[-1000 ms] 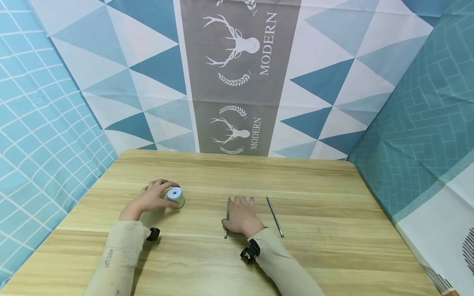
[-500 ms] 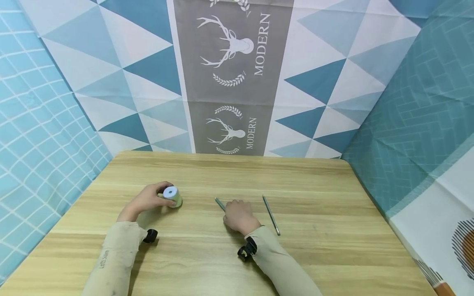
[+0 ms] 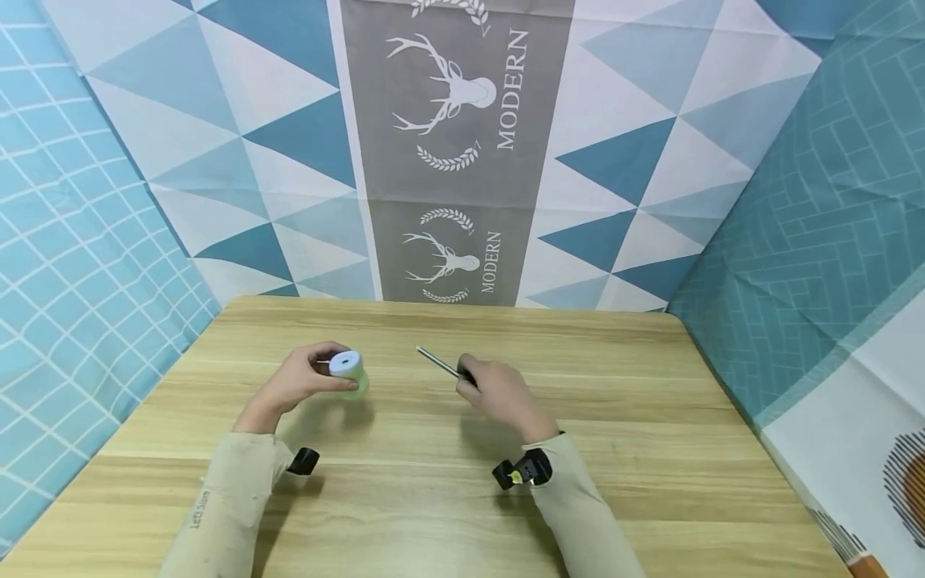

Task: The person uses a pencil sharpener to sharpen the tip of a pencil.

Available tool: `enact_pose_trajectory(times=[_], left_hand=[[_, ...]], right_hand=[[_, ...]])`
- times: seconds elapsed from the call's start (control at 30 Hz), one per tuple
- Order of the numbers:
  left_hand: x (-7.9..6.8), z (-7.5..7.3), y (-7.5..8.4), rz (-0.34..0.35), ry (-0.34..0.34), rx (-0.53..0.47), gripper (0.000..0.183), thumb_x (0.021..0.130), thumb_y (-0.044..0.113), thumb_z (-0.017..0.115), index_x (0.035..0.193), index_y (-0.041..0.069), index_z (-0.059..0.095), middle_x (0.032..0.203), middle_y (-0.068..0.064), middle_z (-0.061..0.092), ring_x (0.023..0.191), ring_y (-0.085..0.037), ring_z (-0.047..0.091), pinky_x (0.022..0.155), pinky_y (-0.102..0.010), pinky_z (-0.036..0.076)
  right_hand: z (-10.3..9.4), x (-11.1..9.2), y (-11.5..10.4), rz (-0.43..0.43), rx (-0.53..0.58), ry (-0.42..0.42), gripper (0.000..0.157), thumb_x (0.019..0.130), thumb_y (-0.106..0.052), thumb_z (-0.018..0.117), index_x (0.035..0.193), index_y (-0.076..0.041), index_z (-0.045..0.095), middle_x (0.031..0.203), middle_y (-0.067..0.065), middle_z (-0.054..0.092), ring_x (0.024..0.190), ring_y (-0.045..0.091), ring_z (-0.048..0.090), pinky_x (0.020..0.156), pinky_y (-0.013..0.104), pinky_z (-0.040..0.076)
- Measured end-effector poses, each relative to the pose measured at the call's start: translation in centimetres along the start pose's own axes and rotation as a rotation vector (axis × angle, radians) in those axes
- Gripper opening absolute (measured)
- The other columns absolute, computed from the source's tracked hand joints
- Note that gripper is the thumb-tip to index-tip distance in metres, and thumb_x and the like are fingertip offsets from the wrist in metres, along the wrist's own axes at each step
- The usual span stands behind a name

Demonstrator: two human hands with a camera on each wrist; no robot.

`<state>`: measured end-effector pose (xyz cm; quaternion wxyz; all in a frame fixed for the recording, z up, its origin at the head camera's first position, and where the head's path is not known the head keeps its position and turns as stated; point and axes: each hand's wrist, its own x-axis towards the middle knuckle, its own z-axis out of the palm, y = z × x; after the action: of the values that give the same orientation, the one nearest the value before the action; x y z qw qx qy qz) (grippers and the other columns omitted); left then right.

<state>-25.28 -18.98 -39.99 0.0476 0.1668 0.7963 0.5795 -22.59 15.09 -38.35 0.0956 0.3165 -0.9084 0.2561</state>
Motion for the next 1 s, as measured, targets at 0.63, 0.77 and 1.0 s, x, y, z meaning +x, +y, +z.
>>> enact_pose_trajectory(times=[0.63,0.77,1.0], left_hand=[[1.1,6.8,0.8,0.073,-0.337,-0.094,0.057,0.075,0.001,0.085,0.127,-0.007,0.062,0.115,-0.014,0.068,0.101,-0.023,0.062,0.086,-0.033,0.054],[1.1,7.3,1.0,0.066,-0.326,-0.095,0.054,0.074,0.002,0.086,0.123,-0.008,0.064,0.112,-0.013,0.069,0.098,-0.023,0.063,0.083,-0.031,0.054],[0.9,7.7,1.9,0.027,-0.285,-0.125,0.052,0.075,0.003,0.085,0.122,-0.008,0.066,0.113,-0.015,0.068,0.094,-0.022,0.061,0.077,-0.030,0.056]], right_hand=[[-1.8,-3.9,2.5,-0.045,0.272,-0.058,0.012,0.104,-0.017,0.054,0.103,-0.020,0.065,0.078,-0.009,0.056,0.061,0.004,0.043,0.054,0.024,0.042],[-2.0,-4.0,2.2,-0.068,0.223,-0.073,0.010,0.103,-0.020,0.057,0.101,-0.020,0.067,0.077,-0.010,0.057,0.063,0.005,0.046,0.054,0.024,0.044],[-2.0,-3.9,1.0,-0.187,-0.010,0.010,0.005,0.097,-0.017,0.066,0.101,-0.016,0.070,0.086,-0.012,0.060,0.069,0.001,0.050,0.058,0.021,0.048]])
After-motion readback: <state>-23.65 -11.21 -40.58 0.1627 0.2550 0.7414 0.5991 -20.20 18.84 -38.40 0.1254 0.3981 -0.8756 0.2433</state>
